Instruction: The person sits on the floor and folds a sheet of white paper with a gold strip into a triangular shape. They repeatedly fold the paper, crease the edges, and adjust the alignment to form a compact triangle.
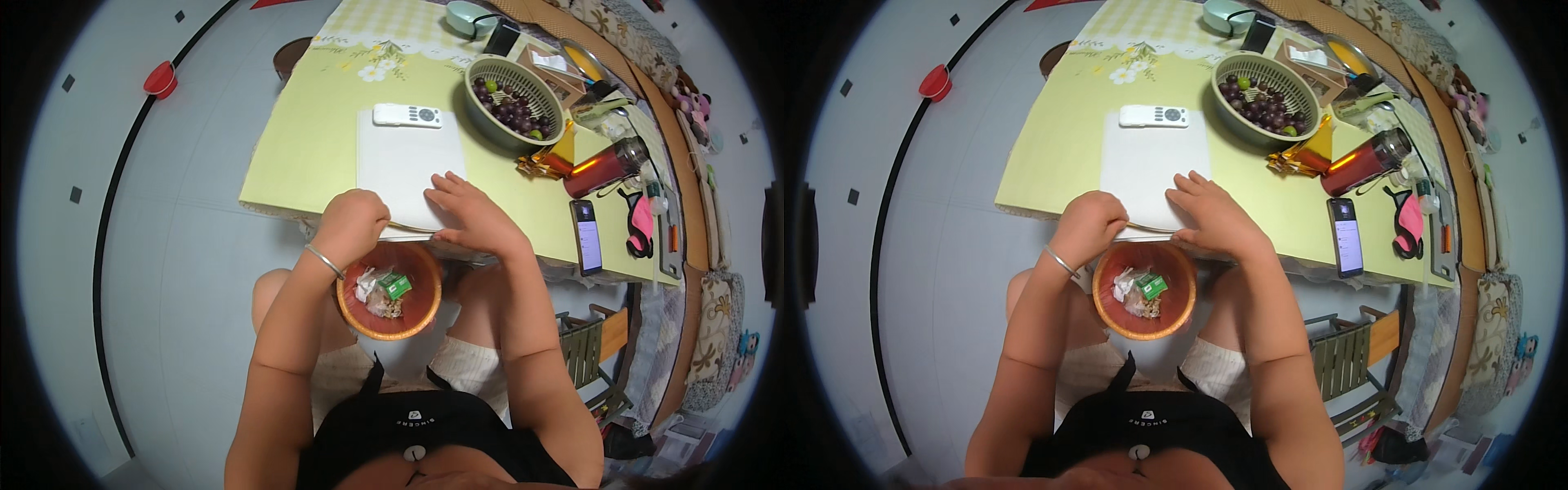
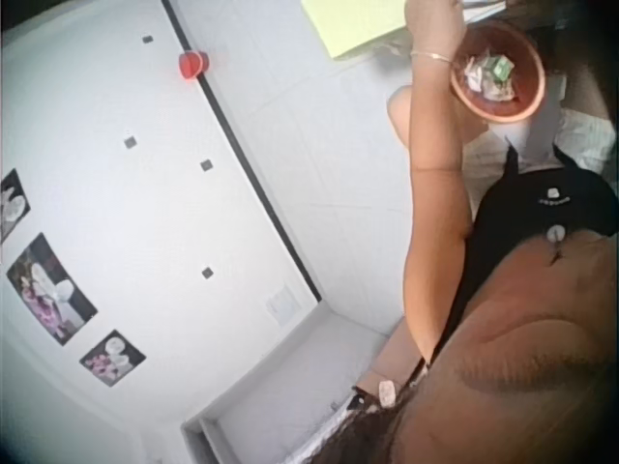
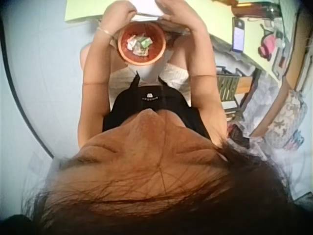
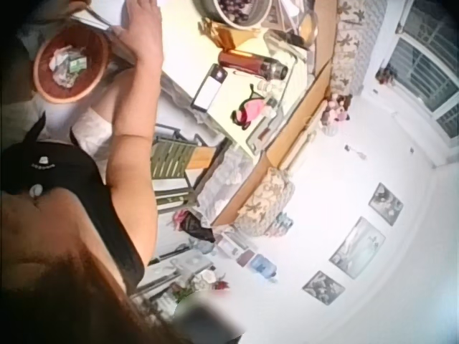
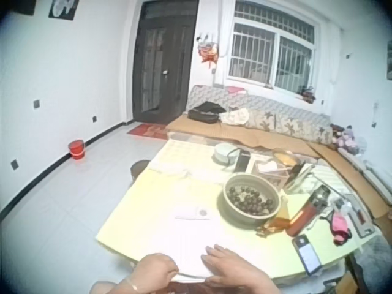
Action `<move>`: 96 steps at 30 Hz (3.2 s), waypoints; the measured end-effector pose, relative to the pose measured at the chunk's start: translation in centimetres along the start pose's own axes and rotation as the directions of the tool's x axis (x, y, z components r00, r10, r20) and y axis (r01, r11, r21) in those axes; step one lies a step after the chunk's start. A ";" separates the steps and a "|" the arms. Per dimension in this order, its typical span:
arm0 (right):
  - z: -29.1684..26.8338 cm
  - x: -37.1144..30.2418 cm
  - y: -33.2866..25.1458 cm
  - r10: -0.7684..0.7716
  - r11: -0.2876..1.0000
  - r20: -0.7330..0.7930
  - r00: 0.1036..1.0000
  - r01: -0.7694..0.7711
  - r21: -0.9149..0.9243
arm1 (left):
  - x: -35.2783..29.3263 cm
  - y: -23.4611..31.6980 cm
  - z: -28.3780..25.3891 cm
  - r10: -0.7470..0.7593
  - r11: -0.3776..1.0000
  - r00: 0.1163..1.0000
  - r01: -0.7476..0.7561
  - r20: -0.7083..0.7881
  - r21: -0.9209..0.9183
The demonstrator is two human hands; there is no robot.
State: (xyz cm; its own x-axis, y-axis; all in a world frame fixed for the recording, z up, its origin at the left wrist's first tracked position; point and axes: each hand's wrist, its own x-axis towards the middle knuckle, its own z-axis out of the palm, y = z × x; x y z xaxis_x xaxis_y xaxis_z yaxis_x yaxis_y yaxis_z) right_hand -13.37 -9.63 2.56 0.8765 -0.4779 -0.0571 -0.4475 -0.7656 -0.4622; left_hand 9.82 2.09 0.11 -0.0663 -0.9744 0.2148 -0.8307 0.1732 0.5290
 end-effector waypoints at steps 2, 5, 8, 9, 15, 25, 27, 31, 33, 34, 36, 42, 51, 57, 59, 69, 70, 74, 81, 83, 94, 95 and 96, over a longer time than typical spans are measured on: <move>0.3 0.0 0.5 -0.020 1.000 -0.019 1.000 0.020 0.000 | 0.0 0.0 0.0 -0.048 0.997 0.999 0.046 -0.020 -0.060; 0.2 0.1 0.5 -0.010 1.000 -0.005 1.000 0.010 0.004 | 0.1 0.0 -0.4 -0.134 0.974 0.991 0.128 -0.021 -0.189; -0.5 0.0 0.5 0.019 0.996 0.007 1.000 -0.019 0.087 | 0.5 -0.1 -0.7 -0.206 0.927 0.979 0.193 -0.008 -0.321; -0.4 0.0 0.8 0.026 0.991 0.004 1.000 -0.026 0.128 | 0.5 -0.2 -0.8 -0.227 0.907 0.974 0.217 0.016 -0.360; -0.2 -0.1 2.3 0.071 0.920 -0.033 0.997 -0.053 0.389 | 1.0 -0.8 -1.0 -0.316 0.813 0.940 0.339 0.131 -0.474; 0.2 0.0 3.7 0.099 0.866 -0.057 0.993 -0.058 0.497 | 2.0 -1.6 0.0 -0.374 0.718 0.927 0.263 -0.040 -0.644; 0.4 0.3 3.8 0.283 0.759 -0.027 0.959 -0.207 0.618 | 2.3 -1.9 0.2 -0.380 0.675 0.924 0.250 -0.038 -0.695; 1.4 0.9 4.9 0.448 0.700 -0.189 0.874 -0.212 0.682 | 2.3 -2.8 0.0 -0.313 0.775 0.949 0.232 -0.039 -0.587; 1.8 1.4 5.0 0.504 0.651 -0.250 0.827 -0.174 0.739 | 2.3 -3.6 0.2 -0.339 0.829 0.940 0.273 -0.050 -0.488; 1.8 1.7 5.0 0.522 0.642 -0.259 0.813 -0.174 0.747 | 2.3 -4.1 0.5 -0.372 0.838 0.925 0.302 -0.071 -0.454; 1.7 2.1 5.0 0.557 0.623 -0.276 0.783 -0.174 0.762 | 2.3 -5.0 1.0 -0.406 0.857 0.907 0.334 -0.114 -0.392; 2.9 3.8 5.6 0.590 0.727 -0.477 0.651 -0.171 0.665 | 3.0 -5.6 2.3 -0.458 0.842 0.852 0.325 -0.252 -0.430; 2.9 5.7 4.4 0.495 0.863 -0.634 0.594 -0.418 0.283 | 3.7 -4.3 2.6 -0.212 0.974 0.856 0.227 -0.471 -0.025; 3.4 6.2 5.7 0.568 0.821 -0.583 0.582 -0.450 0.351 | 3.9 -4.0 2.9 -0.164 0.971 0.854 0.228 -0.494 0.073; 3.5 6.2 5.7 0.553 0.830 -0.596 0.583 -0.451 0.329 | 3.8 -4.2 3.2 -0.149 0.968 0.854 0.230 -0.498 0.104; 3.7 6.4 5.6 0.554 0.831 -0.599 0.579 -0.431 0.351 | 3.8 -3.5 3.1 -0.177 0.953 0.850 0.274 -0.495 0.130; 3.7 6.4 5.6 0.550 0.834 -0.606 0.575 -0.423 0.355 | 3.8 -3.6 3.1 -0.175 0.953 0.850 0.273 -0.497 0.131; 3.6 6.5 5.6 0.555 0.830 -0.607 0.569 -0.423 0.363 | 3.9 -3.7 3.4 -0.170 0.953 0.848 0.271 -0.502 0.136; 3.6 6.6 5.6 0.560 0.821 -0.605 0.566 -0.473 0.318 | 3.9 -3.8 3.5 -0.151 0.954 0.846 0.260 -0.511 0.148; 3.7 6.7 5.6 0.557 0.822 -0.610 0.564 -0.480 0.307 | 3.9 -3.8 3.5 -0.150 0.951 0.847 0.264 -0.510 0.159; 3.6 6.5 5.3 0.543 0.832 -0.619 0.567 -0.465 0.304 | 4.9 -2.9 2.5 0.083 0.954 0.891 0.059 -0.447 0.295; 3.6 6.6 5.3 0.538 0.835 -0.622 0.568 -0.458 0.305 | 4.9 -3.6 2.7 0.062 0.982 0.949 -0.004 -0.310 0.187; 3.6 6.6 5.3 0.533 0.839 -0.626 0.569 -0.450 0.305 | 4.8 -4.2 2.8 0.059 0.997 0.985 -0.048 -0.165 0.067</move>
State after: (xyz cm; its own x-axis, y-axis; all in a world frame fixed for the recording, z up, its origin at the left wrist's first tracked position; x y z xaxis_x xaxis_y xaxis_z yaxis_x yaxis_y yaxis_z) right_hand -9.33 -15.26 -3.49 0.1491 -0.9498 0.2749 -0.7161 -0.2954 -0.6323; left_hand 11.40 -3.71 -3.36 -0.0233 -0.9255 0.3780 -0.8619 0.2101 0.4614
